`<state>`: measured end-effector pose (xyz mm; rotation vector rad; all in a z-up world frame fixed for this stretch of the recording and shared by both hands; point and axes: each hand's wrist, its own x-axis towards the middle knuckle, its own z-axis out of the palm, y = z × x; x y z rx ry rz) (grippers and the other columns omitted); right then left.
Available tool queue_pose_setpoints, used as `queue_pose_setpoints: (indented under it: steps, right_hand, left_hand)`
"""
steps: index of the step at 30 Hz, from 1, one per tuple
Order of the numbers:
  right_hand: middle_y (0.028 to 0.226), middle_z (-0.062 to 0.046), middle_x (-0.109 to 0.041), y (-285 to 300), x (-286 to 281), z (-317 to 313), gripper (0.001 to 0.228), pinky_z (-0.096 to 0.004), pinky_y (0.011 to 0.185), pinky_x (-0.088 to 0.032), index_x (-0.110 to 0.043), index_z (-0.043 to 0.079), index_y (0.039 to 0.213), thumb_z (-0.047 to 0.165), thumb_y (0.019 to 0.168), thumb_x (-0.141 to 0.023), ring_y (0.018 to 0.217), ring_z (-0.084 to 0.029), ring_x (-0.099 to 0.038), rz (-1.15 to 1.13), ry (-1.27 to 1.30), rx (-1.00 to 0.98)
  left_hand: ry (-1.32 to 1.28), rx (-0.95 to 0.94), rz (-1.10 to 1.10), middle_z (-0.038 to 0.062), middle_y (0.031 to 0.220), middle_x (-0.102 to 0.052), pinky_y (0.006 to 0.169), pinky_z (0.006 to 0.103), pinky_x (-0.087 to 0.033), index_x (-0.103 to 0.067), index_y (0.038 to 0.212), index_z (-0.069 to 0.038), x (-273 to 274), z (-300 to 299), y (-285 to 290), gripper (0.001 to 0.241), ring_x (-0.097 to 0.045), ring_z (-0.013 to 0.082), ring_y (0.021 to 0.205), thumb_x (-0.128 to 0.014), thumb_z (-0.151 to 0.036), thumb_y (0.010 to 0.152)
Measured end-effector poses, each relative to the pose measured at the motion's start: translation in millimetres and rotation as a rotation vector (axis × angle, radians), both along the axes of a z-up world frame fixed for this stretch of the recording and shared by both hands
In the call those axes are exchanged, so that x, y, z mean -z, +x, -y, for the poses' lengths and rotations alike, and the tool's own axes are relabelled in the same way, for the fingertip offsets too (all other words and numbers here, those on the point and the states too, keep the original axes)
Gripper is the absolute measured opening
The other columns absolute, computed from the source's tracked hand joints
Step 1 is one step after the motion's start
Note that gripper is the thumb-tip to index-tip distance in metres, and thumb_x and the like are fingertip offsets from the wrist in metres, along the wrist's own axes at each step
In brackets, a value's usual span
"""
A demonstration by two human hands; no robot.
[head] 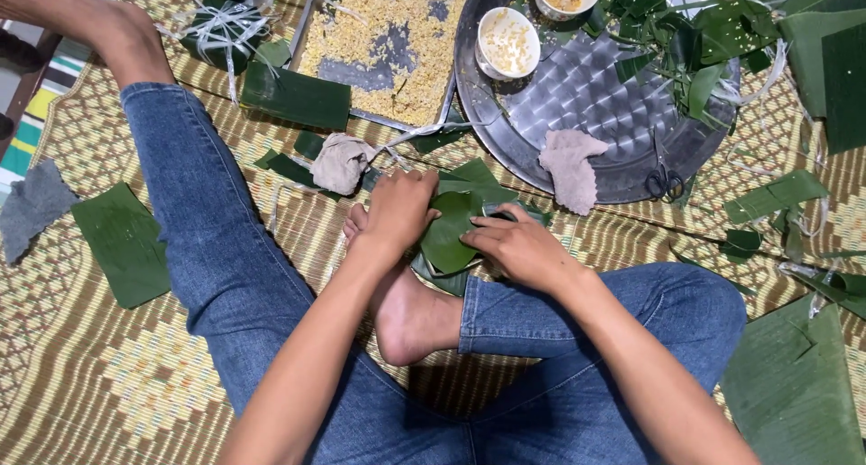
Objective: Trimming banana leaves with scissors and folding them to prepare for cake wrapping.
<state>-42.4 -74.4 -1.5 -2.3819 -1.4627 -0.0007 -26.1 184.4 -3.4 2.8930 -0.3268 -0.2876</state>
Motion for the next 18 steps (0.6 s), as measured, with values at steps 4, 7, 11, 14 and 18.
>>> queue_pose_setpoints:
  steps: [4,7,11,14,18]
  right_hand:
    - [0.111,-0.003,-0.082,5.1,10.4,2.9,0.019,-0.049,0.115,-0.04,-0.072,0.016,0.112,0.02,0.101,-0.057,0.126,-0.02,-0.071,0.003,0.015,-0.026]
    - [0.115,-0.001,-0.079,5.1,1.7,-0.3,0.016,-0.05,0.115,-0.041,-0.073,0.018,0.111,0.024,0.102,-0.062,0.128,-0.022,-0.068,0.098,0.033,-0.048]
    - [0.117,-0.005,-0.08,1.4,-0.4,0.4,0.022,-0.055,0.122,-0.036,-0.074,0.014,0.116,0.021,0.1,-0.061,0.132,-0.023,-0.066,0.14,0.037,-0.081]
    - [0.117,-0.003,-0.081,1.2,3.2,1.9,0.026,-0.057,0.126,-0.033,-0.074,0.014,0.118,0.02,0.1,-0.057,0.133,-0.022,-0.066,0.161,-0.001,-0.076]
    - [0.122,-0.003,-0.08,-0.9,5.7,-0.9,0.027,-0.061,0.127,-0.03,-0.074,0.014,0.12,0.019,0.1,-0.056,0.135,-0.024,-0.064,0.187,-0.027,-0.055]
  left_hand:
    - [0.014,0.004,0.04,0.012,0.106,-0.073,0.093,0.0516,-0.056,-0.069,0.117,-0.015,-1.8,-0.6,-6.4,0.041,-0.072,0.0397,0.105,-0.089,-0.029,0.083]
    - [-0.009,0.0,0.075,0.013,0.107,-0.069,0.09,0.0533,-0.057,-0.068,0.12,-0.013,4.5,-1.0,-11.1,0.044,-0.071,0.0412,0.104,-0.089,-0.029,0.084]
    - [0.035,0.007,0.109,0.01,0.105,-0.067,0.087,0.0508,-0.058,-0.065,0.121,-0.014,24.9,-1.0,-14.8,0.045,-0.072,0.0379,0.102,-0.087,-0.031,0.086]
    - [0.07,0.007,0.165,0.006,0.102,-0.065,0.085,0.0472,-0.058,-0.064,0.116,-0.018,35.5,1.3,-15.8,0.044,-0.072,0.0338,0.099,-0.087,-0.036,0.084]
    - [0.147,-0.001,0.303,0.005,0.097,-0.066,0.079,0.0432,-0.058,-0.065,0.109,-0.019,51.7,5.5,-15.8,0.04,-0.073,0.0308,0.093,-0.086,-0.038,0.082]
